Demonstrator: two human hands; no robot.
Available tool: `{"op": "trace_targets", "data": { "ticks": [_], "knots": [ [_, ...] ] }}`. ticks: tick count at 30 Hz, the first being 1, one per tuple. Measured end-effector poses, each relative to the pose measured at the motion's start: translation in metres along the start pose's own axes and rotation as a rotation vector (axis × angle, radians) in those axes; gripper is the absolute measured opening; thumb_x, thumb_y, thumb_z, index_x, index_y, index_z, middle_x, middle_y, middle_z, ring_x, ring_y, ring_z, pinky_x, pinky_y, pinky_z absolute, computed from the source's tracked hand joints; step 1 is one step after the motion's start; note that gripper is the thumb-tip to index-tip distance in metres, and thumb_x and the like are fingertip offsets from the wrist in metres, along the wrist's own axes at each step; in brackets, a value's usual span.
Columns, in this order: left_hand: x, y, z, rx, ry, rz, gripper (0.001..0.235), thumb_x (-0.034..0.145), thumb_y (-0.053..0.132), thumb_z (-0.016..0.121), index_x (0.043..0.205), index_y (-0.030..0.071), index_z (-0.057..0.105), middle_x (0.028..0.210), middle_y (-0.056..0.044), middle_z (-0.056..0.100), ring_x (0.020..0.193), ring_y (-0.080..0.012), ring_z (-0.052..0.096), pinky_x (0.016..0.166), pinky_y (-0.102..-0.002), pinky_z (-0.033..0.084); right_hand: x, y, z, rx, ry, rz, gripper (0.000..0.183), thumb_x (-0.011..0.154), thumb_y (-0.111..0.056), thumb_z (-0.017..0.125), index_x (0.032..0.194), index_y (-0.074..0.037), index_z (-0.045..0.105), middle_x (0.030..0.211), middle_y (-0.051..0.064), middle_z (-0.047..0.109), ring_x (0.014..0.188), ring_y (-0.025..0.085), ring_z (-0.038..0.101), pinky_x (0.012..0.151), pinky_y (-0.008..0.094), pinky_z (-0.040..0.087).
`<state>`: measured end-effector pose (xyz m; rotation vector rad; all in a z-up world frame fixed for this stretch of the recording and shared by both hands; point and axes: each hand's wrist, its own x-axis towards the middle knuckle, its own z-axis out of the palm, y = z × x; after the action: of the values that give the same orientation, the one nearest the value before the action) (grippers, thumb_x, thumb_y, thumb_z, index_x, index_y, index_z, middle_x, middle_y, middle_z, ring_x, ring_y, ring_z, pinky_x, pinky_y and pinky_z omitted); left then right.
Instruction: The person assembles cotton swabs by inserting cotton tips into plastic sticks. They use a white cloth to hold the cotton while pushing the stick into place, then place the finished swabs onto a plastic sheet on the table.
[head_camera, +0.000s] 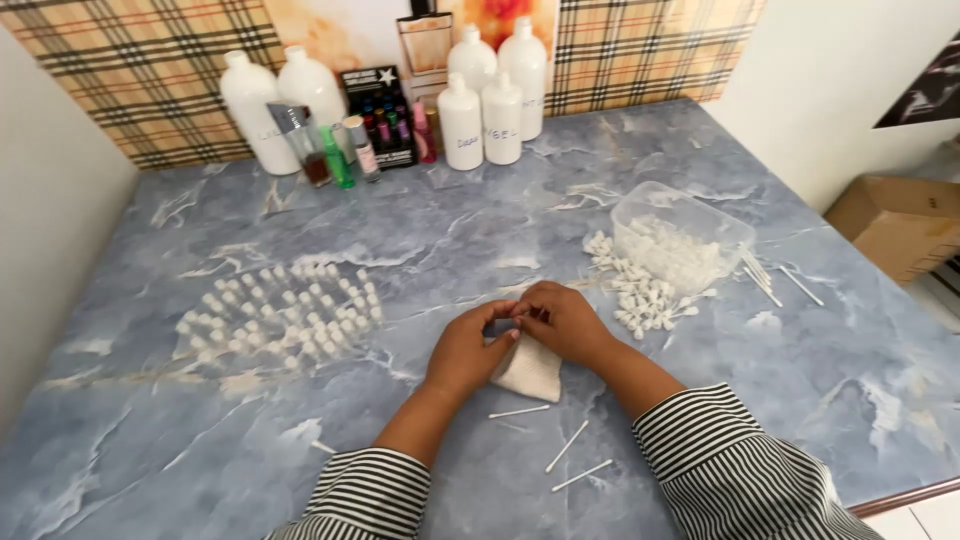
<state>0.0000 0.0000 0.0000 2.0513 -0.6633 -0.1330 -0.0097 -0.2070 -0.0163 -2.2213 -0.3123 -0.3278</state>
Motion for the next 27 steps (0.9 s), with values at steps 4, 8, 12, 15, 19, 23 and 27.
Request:
{"op": "trace_targets", "data": {
  "ticks": [4,8,12,15,19,23,27],
  "knots": [
    [0.022,0.062,-0.012,-0.084,-0.039,-0.063,0.049,0.088,0.026,0.073,0.135,0.018,0.064,0.131,-0.009,0.07,0.123,-0.0325,0.065,0.103,-0.046,0.052,0.015,-0.007,-0.043,0.129,0.076,0.037,0.012,0.082,-0.009,0.079,0.094,-0.008,0.079,0.097,0.011,0.076,0.083,0.027,0.073,0.072,0.034,0.061],
    [0.056,0.119,-0.012,-0.003,-0.071,0.061,0.049,0.092,0.027,0.067,0.14,0.017,0.061,0.137,-0.011,0.065,0.129,-0.0351,0.06,0.104,-0.047,0.051,0.02,-0.026,-0.111,0.122,0.154,0.128,0.017,0.085,-0.011,0.077,0.101,-0.006,0.079,0.098,0.015,0.075,0.087,0.026,0.071,0.076,0.036,0.06],
    [0.104,0.139,0.017,0.134,-0.094,0.195,0.043,0.096,0.026,0.064,0.137,0.017,0.062,0.137,-0.01,0.064,0.132,-0.0336,0.058,0.107,-0.046,0.049,0.02,-0.017,-0.172,-0.073,0.268,0.318,0.02,0.089,-0.02,0.076,0.108,-0.016,0.078,0.101,0.008,0.076,0.094,0.023,0.074,0.08,0.035,0.06],
    [0.148,0.133,0.055,0.323,-0.121,0.217,0.039,0.098,0.026,0.061,0.135,0.016,0.064,0.13,-0.01,0.066,0.129,-0.0304,0.061,0.104,-0.042,0.052,0.023,0.03,-0.19,-0.238,0.35,0.477,0.019,0.091,-0.03,0.073,0.109,-0.028,0.077,0.1,-0.005,0.076,0.095,0.017,0.073,0.081,0.035,0.059],
    [0.198,0.117,0.106,0.409,-0.134,0.181,0.034,0.098,0.026,0.059,0.129,0.016,0.069,0.119,-0.011,0.071,0.119,-0.0307,0.067,0.097,-0.044,0.056,0.034,0.09,-0.187,-0.44,0.307,0.502,0.02,0.09,-0.033,0.072,0.109,-0.029,0.078,0.094,0.0,0.077,0.096,0.026,0.074,0.079,0.042,0.06],
    [0.201,0.131,0.125,0.311,-0.111,0.128,0.038,0.099,0.014,0.053,0.131,-0.003,0.065,0.121,-0.027,0.068,0.118,-0.0391,0.065,0.104,-0.047,0.051,0.047,0.12,-0.176,-0.609,0.218,0.502,0.025,0.087,-0.034,0.071,0.111,-0.03,0.077,0.101,0.0,0.078,0.101,0.026,0.074,0.084,0.043,0.061],
    [0.233,0.106,0.15,0.409,-0.155,0.151,0.028,0.099,0.01,0.051,0.108,-0.005,0.073,0.098,-0.024,0.071,0.1,-0.0369,0.07,0.089,-0.051,0.057,0.052,0.103,-0.173,-0.662,0.061,0.559,0.036,0.088,-0.025,0.068,0.123,-0.018,0.073,0.113,0.012,0.076,0.111,0.033,0.071,0.092,0.048,0.059]
  ]
}}
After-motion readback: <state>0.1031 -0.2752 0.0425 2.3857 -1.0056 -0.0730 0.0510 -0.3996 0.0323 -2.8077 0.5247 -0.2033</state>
